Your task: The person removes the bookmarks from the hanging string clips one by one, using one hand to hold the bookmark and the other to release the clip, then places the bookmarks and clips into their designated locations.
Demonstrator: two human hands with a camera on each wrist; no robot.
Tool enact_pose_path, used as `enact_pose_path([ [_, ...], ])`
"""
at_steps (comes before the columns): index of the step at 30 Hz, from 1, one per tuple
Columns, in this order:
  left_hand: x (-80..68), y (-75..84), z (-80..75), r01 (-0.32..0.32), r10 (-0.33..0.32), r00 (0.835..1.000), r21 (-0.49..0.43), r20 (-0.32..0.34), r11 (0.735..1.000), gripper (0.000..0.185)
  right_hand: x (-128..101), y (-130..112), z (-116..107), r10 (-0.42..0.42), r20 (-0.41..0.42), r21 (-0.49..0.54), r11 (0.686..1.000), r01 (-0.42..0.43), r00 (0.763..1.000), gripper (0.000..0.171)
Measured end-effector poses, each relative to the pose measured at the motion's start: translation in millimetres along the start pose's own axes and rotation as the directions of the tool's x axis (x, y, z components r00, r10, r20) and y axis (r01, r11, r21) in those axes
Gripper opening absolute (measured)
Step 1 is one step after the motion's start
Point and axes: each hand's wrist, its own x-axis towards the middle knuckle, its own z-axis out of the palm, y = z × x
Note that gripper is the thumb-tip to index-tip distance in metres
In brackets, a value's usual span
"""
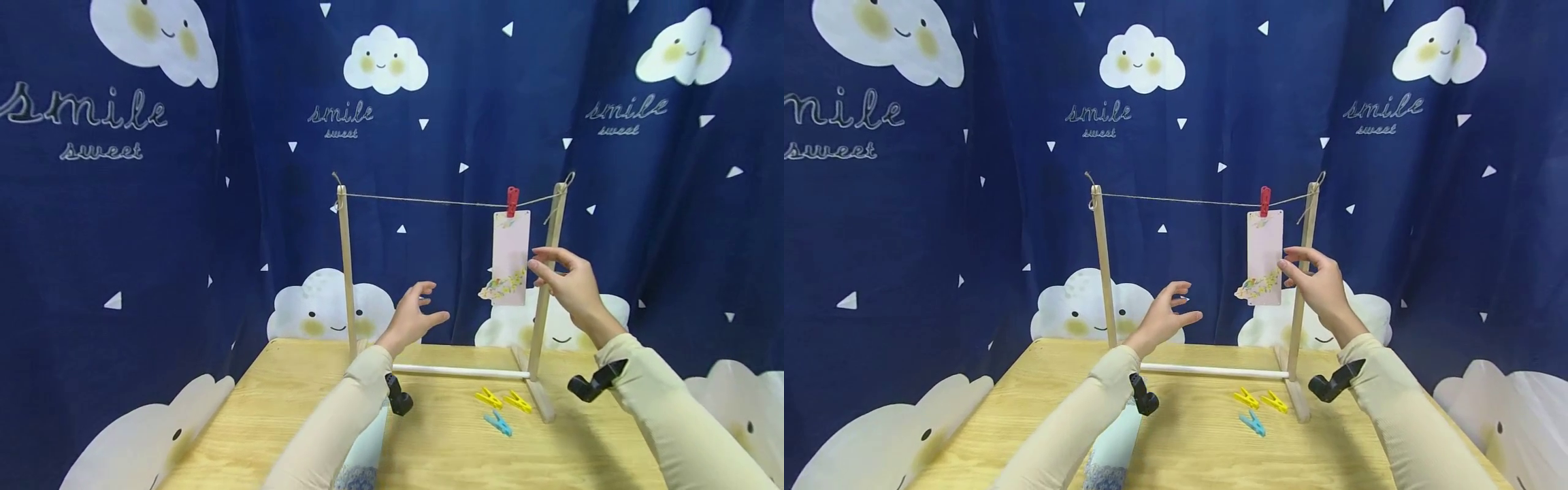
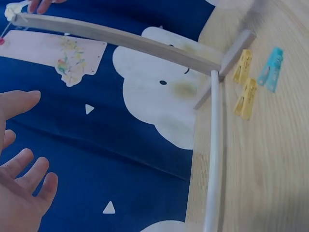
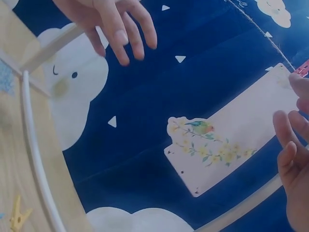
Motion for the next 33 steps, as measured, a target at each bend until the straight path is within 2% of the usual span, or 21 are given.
enact_pose_path([
  [4, 12.5, 6.6, 13.0, 0.040, -0.040, 0.999, -0.019, 0.009, 0.999, 0.073, 10, -7, -1, -0.045, -0.027, -0.019, 0.999, 0.045, 0.999, 0.041],
  [9, 24.3, 16.0, 29.4, 0.062, -0.062, 0.998, -0.002, 0.020, 0.998, 0.079, 28, -20, -7, -0.098, -0.033, -0.135, 0.986, 0.093, 0.995, 0.047],
  [12, 32.8, 19.4, 40.4, 0.068, -0.068, 0.998, 0.018, 0.016, 0.998, 0.080, 41, -30, -9, -0.115, -0.062, -0.168, 0.980, 0.104, 0.991, 0.050],
  [16, 43.0, 22.6, 54.1, 0.068, -0.068, 0.998, 0.028, 0.000, 0.997, 0.082, 56, -42, -3, -0.168, -0.127, -0.123, 0.981, 0.153, 0.978, 0.056],
  [19, 48.2, 24.0, 63.5, 0.077, -0.077, 0.997, 0.026, -0.002, 0.997, 0.084, 64, -46, 3, -0.196, -0.139, -0.099, 0.978, 0.183, 0.971, 0.061],
  [23, 55.6, 25.2, 76.2, 0.100, -0.099, 0.995, 0.009, -0.011, 0.995, 0.087, 70, -48, 7, -0.164, -0.101, -0.121, 0.981, 0.152, 0.981, 0.065],
  [27, 60.8, 29.0, 85.4, 0.120, -0.119, 0.993, 0.005, -0.023, 0.993, 0.089, 76, -51, 7, -0.105, -0.025, -0.157, 0.983, 0.100, 0.994, 0.072],
  [33, 61.0, 34.4, 97.6, 0.156, -0.158, 0.986, 0.044, 0.049, 0.987, 0.092, 89, -54, 4, -0.053, 0.099, -0.226, 0.971, 0.074, 0.994, 0.077],
])
